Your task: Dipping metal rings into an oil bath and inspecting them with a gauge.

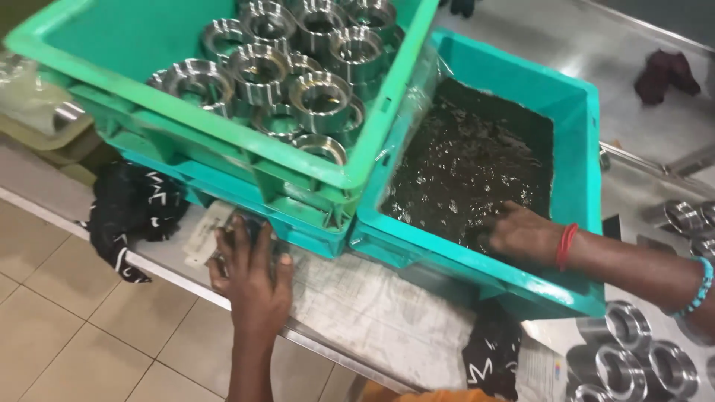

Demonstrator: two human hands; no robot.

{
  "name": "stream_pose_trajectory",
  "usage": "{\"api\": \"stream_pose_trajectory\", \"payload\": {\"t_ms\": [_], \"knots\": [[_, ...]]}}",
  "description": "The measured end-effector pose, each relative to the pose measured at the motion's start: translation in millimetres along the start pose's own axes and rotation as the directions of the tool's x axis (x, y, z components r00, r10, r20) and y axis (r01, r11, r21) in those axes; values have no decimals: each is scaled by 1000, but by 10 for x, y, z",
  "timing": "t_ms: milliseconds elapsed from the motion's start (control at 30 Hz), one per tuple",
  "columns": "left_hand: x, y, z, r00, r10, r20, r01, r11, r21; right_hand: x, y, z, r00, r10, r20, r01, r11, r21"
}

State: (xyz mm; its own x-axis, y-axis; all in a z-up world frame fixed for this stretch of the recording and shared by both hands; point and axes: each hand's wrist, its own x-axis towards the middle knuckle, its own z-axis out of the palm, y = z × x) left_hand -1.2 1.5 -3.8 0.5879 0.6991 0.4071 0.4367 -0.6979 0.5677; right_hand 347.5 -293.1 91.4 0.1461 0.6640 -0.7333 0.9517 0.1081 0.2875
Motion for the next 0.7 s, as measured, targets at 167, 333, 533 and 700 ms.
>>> {"api": "stream_pose_trajectory", "payload": {"t_ms": [167,333,533,700], "knots": [[-11,26,-26,1000,-15,14,15,1000,-14,-110,-40,-138,972,88,-217,-54,986,159],[-11,31,-48,1000,-17,23,18,1000,-22,-324,258,-377,797,486,-360,-90,683,725],[-20,40,-49,1000,-13,11,14,998,-58,-865,752,-1237,492,653,-576,409,411,815],[-1,23,-67,1000,-11,0,11,999,-42,-740,428,-2603,264,609,-748,406,633,659]]}}
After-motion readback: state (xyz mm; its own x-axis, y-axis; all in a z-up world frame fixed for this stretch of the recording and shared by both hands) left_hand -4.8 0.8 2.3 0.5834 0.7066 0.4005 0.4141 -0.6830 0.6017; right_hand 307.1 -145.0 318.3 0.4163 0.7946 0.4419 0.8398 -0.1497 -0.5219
